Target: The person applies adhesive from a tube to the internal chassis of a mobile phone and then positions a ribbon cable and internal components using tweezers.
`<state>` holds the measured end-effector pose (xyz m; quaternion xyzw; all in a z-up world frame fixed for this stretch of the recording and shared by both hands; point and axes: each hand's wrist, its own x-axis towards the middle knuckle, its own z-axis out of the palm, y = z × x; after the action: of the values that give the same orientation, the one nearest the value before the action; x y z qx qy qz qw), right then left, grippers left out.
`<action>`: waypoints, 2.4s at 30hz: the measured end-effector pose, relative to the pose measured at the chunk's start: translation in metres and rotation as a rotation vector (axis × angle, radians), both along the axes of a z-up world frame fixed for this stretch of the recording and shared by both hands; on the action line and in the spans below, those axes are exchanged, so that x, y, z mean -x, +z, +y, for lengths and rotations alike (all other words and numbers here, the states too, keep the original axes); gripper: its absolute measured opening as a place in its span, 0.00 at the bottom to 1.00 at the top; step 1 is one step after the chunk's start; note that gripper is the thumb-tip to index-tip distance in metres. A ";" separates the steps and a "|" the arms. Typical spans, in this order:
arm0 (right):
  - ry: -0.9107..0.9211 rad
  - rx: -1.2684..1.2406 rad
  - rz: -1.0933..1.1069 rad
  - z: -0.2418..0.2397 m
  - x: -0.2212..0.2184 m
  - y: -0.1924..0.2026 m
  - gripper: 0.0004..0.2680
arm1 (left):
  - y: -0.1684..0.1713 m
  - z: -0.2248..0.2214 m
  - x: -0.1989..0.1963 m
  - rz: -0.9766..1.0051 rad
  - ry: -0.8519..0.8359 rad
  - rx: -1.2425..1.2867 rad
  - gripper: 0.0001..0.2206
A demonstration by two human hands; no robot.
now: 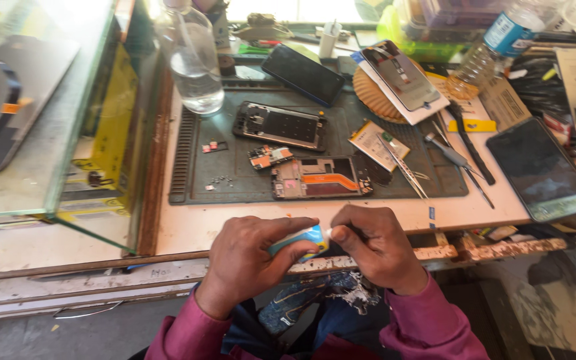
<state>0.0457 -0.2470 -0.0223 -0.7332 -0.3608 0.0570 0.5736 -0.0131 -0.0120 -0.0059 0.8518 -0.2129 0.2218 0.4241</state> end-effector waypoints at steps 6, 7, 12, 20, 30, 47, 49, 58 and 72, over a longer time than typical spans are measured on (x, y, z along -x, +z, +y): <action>0.002 0.014 0.013 -0.008 -0.005 -0.017 0.17 | 0.005 0.001 0.001 0.089 -0.036 0.047 0.13; -0.003 0.015 0.012 -0.009 -0.005 -0.019 0.17 | 0.007 0.001 0.001 0.089 -0.041 0.048 0.13; -0.030 -0.383 0.279 -0.010 -0.007 -0.025 0.20 | 0.035 0.027 -0.006 0.051 0.321 -0.063 0.15; -0.092 -0.285 0.273 -0.008 -0.009 -0.022 0.12 | 0.067 0.060 -0.052 0.250 0.806 -0.653 0.20; -0.060 -0.327 0.259 -0.010 -0.011 -0.024 0.10 | 0.028 0.089 -0.085 0.227 0.867 -0.796 0.09; -0.245 0.239 -0.118 0.029 -0.002 0.032 0.05 | 0.033 0.018 -0.010 -0.106 0.341 -0.308 0.04; -0.229 0.319 -0.184 0.033 -0.002 0.037 0.05 | 0.025 0.017 -0.006 -0.103 0.327 -0.272 0.04; -0.124 0.418 -0.477 0.041 -0.009 0.041 0.06 | 0.010 0.011 -0.011 -0.086 0.325 -0.152 0.05; -0.236 0.393 -0.269 0.030 -0.025 0.042 0.04 | 0.016 0.012 -0.026 -0.029 0.275 -0.115 0.05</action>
<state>0.0707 -0.2173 0.0193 -0.8684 -0.3280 -0.0394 0.3698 0.0129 -0.0003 0.0098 0.8924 -0.1128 0.2776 0.3374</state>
